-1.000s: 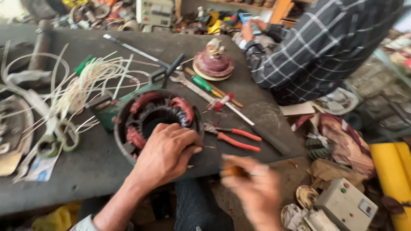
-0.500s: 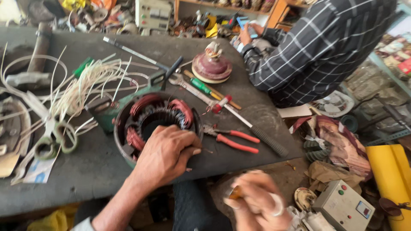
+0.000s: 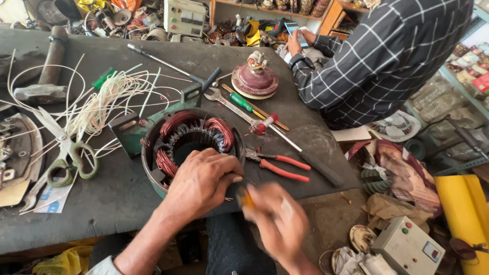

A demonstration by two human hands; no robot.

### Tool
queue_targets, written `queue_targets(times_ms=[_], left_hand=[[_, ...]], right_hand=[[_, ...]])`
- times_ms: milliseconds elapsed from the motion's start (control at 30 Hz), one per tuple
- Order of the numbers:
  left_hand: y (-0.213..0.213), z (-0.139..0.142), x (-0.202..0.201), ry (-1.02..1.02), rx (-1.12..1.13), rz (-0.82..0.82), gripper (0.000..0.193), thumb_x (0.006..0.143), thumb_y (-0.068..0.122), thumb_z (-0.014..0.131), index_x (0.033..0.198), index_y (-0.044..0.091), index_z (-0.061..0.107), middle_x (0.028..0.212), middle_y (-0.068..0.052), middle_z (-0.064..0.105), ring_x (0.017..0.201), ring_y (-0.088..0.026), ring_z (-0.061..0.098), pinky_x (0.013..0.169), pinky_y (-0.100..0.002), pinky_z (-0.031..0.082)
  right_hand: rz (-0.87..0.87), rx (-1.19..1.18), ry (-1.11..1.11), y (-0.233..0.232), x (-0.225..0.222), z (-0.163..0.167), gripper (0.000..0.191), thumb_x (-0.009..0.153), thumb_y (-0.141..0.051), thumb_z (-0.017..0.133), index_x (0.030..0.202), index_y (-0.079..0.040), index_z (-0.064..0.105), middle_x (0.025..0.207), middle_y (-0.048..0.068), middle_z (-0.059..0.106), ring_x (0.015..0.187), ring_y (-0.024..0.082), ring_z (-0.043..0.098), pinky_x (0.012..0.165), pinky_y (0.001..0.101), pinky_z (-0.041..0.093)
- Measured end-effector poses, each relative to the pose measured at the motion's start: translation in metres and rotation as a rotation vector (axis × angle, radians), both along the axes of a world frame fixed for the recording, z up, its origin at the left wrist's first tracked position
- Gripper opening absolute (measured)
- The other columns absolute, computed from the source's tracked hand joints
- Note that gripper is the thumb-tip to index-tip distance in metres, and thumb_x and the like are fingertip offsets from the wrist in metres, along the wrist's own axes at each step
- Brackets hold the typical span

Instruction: The person works on a motor stator, using pliers to strip and trim copper wire ends, a utility knife to remove insulation, and scissors to cut a white insulating strip. They then wrap the wire with the strip and tuck it into the stator slots.

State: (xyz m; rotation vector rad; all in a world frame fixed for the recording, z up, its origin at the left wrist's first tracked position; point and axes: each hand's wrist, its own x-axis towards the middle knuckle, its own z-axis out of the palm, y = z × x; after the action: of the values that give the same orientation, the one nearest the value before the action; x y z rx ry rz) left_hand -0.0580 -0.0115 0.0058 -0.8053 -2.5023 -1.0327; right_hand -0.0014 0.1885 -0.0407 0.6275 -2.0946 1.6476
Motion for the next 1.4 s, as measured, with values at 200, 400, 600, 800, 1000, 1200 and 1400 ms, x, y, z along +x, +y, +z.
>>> queue_targets(times_ms=[200,400,600,800,1000,1200,1400], left_hand=[[-0.005,0.001,-0.005,0.027,0.031,-0.057,0.007,0.082,0.017,0.070,0.087,0.012,0.070,0.081,-0.002,0.072,0.084,-0.027,0.063,0.075,-0.042,0.044],[-0.004,0.000,0.000,0.029,0.054,-0.049,0.008,0.081,0.014,0.068,0.089,0.013,0.071,0.081,-0.001,0.072,0.085,-0.026,0.064,0.077,-0.041,0.045],[-0.009,-0.006,-0.001,0.009,0.020,-0.035,0.005,0.081,0.015,0.070,0.085,0.012,0.070,0.081,-0.002,0.072,0.083,-0.026,0.063,0.075,-0.041,0.044],[-0.003,-0.005,-0.001,0.046,0.040,-0.063,0.007,0.080,0.014,0.070,0.086,0.012,0.071,0.083,-0.002,0.072,0.082,-0.026,0.064,0.076,-0.041,0.046],[-0.004,0.004,0.009,-0.003,0.021,-0.044,0.005,0.082,0.015,0.070,0.085,0.011,0.071,0.080,-0.002,0.072,0.084,-0.026,0.064,0.076,-0.042,0.046],[-0.006,-0.001,0.003,0.006,0.026,-0.048,0.005,0.081,0.014,0.069,0.085,0.010,0.069,0.081,-0.002,0.071,0.082,-0.027,0.063,0.078,-0.042,0.046],[-0.001,0.000,0.001,0.016,0.044,-0.085,0.009,0.078,0.011,0.067,0.087,0.012,0.070,0.082,-0.003,0.071,0.084,-0.027,0.064,0.079,-0.041,0.047]], right_hand=[[0.011,0.392,0.173,0.028,-0.014,0.012,0.037,0.079,0.007,0.078,0.114,-0.002,0.072,0.097,0.011,0.075,0.085,0.018,0.076,0.074,0.0288,0.061],[0.126,0.401,0.318,0.024,-0.054,-0.004,0.038,0.075,0.003,0.082,0.111,-0.001,0.069,0.098,0.013,0.073,0.090,0.025,0.074,0.090,0.0388,0.058],[0.143,0.335,0.478,0.026,-0.008,0.034,0.035,0.080,0.001,0.085,0.112,-0.006,0.071,0.095,0.009,0.069,0.079,0.022,0.068,0.072,0.0320,0.056],[0.078,0.609,0.380,0.041,-0.030,0.032,0.045,0.074,0.002,0.080,0.117,-0.005,0.071,0.098,0.010,0.070,0.087,0.028,0.069,0.082,0.0430,0.056],[0.191,0.489,0.395,0.022,-0.050,0.023,0.034,0.077,0.003,0.081,0.109,-0.007,0.074,0.096,0.008,0.068,0.085,0.026,0.066,0.079,0.0386,0.056],[0.252,0.387,0.586,0.032,-0.019,0.055,0.025,0.080,-0.002,0.082,0.102,-0.012,0.076,0.092,0.001,0.067,0.078,0.015,0.063,0.070,0.0322,0.050],[0.179,0.727,0.548,0.043,-0.047,0.054,0.030,0.075,0.000,0.076,0.105,-0.001,0.072,0.096,0.010,0.068,0.096,0.032,0.070,0.078,0.0411,0.054]])
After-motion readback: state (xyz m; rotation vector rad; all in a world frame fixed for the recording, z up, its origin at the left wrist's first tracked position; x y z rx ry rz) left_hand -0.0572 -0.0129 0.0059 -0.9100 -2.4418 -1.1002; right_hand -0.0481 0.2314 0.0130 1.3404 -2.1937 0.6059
